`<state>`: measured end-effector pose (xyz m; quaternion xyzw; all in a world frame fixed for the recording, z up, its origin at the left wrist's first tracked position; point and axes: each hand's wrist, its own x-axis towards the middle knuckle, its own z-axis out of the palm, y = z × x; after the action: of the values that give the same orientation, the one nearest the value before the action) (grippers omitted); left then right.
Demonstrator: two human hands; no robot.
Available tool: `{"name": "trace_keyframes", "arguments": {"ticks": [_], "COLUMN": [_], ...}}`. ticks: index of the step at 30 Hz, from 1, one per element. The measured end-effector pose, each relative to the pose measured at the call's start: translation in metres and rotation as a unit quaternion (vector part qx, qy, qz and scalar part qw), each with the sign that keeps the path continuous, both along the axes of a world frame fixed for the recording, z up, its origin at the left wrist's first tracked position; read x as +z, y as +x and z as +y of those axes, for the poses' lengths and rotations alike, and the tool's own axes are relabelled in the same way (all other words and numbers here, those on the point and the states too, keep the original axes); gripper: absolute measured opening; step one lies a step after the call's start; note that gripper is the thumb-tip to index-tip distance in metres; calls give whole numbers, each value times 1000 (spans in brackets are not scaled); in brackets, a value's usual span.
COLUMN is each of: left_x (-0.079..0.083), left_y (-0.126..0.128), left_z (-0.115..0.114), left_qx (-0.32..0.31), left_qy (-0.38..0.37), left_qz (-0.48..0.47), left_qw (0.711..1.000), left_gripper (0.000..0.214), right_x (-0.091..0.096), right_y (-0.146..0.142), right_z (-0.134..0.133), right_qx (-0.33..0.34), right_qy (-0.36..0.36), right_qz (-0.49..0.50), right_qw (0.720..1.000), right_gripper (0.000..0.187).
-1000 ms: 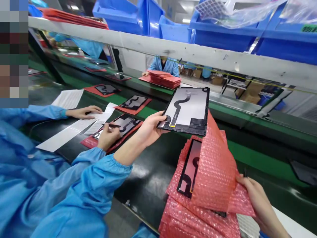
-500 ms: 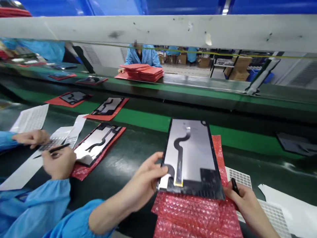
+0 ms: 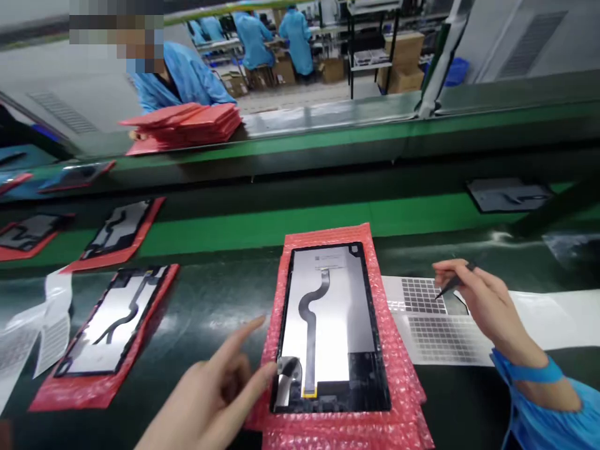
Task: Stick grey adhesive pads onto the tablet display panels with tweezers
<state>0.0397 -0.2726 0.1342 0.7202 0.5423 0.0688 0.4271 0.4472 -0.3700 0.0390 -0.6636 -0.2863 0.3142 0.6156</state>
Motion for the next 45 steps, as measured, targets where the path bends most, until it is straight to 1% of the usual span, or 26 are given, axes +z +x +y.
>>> {"name": "trace_keyframes", "arguments": {"ticks": [2, 3, 4, 6, 7, 9, 10, 12, 14, 15, 17, 18, 21, 24, 27, 32, 35, 40, 42, 45], "left_x": [4, 1, -3, -19, -29, -45, -49, -49, -40, -35, -30, -30, -39, -49, -51, -45, -45, -49, -44, -27], "left_y": [5, 10, 18, 37, 48, 69, 78, 93, 103, 107, 113, 116, 122, 123, 122, 120, 119, 117, 116, 113], "left_z": [20, 33, 48, 79, 95, 121, 129, 137, 135, 133, 128, 127, 129, 132, 133, 128, 126, 123, 117, 101], "left_qx": [-8, -4, 0, 3, -2, -27, -44, -94, -152, -180, -224, -236, -267, -291, -295, -304, -303, -311, -301, -284], "left_qy": [102, 143, 178, 231, 244, 242, 239, 250, 276, 287, 301, 304, 297, 277, 276, 273, 273, 290, 303, 318], "left_qz": [20, 13, -5, -61, -92, -142, -150, -141, -117, -103, -77, -63, -31, -18, -20, -30, -30, -24, -28, -65], "left_qw": [995, 990, 984, 971, 965, 959, 958, 953, 942, 935, 924, 921, 916, 916, 914, 912, 913, 905, 904, 902], "left_gripper": [54, 50, 48, 49, 52, 57, 57, 52, 46, 47, 54, 60, 69, 66, 63, 63, 62, 64, 61, 51], "right_x": [-6, -9, -12, -18, -21, -26, -28, -32, -35, -36, -36, -36, -35, -34, -34, -33, -32, -34, -35, -34], "right_y": [7, 8, 10, 10, 11, 11, 11, 12, 12, 13, 12, 12, 12, 13, 14, 15, 15, 14, 14, 14], "right_z": [3, 5, 7, 12, 15, 20, 22, 24, 25, 25, 25, 24, 23, 21, 20, 17, 18, 23, 24, 25], "right_qx": [-6, 4, 23, 70, 90, 114, 119, 118, 109, 104, 96, 93, 89, 89, 86, 89, 92, 59, 47, 36], "right_qy": [-44, -67, -82, -89, -86, -78, -77, -77, -84, -90, -105, -113, -130, -133, -141, -158, -157, -148, -140, -121], "right_qz": [-74, -88, -85, -54, -40, -26, -25, -29, -36, -40, -45, -45, -42, -37, -23, -19, -19, 17, 40, 65], "right_qw": [996, 994, 993, 992, 991, 990, 990, 990, 990, 990, 989, 988, 987, 986, 986, 983, 983, 987, 988, 990], "right_gripper": [59, 64, 67, 68, 65, 60, 58, 55, 53, 52, 51, 51, 49, 48, 46, 42, 41, 45, 46, 45]}}
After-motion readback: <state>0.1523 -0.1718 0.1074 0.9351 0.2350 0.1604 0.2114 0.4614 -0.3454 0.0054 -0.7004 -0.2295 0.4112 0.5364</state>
